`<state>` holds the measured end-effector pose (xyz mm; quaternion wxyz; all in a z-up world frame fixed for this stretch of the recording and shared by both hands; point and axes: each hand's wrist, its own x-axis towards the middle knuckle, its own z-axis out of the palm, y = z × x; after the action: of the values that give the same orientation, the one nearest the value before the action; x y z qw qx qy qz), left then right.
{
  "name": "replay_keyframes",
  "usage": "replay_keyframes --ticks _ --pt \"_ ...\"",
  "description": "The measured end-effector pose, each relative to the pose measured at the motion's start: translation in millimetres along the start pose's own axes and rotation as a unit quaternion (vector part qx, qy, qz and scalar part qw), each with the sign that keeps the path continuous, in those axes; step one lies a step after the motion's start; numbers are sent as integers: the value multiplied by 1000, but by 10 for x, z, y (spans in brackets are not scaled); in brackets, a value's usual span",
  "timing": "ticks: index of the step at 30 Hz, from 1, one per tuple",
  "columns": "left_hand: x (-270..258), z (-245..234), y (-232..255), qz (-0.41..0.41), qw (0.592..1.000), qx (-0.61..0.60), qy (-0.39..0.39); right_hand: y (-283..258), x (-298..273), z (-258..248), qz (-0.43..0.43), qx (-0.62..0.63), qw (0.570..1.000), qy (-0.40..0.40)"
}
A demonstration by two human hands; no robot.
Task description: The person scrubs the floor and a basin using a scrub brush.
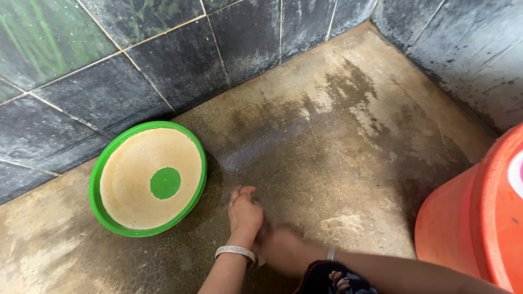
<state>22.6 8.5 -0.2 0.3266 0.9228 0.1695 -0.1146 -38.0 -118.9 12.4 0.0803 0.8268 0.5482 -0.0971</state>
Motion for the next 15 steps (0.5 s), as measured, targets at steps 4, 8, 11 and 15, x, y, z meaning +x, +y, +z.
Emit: replay_keyframes --ticks 4,8,11,15 --pt "4 22 30 -6 1000 20 -7 -2 -64 -48 9 147 989 -17" --pt "-84 2 99 -11 1000 12 -21 1111 -103 348 326 270 905 -47" --pt "-111 -81 133 -28 999 1 -37 1974 -612 698 533 274 800 26" --pt "-97 -159 91 -21 999 10 -33 2429 -1585 1029 740 250 623 -38"
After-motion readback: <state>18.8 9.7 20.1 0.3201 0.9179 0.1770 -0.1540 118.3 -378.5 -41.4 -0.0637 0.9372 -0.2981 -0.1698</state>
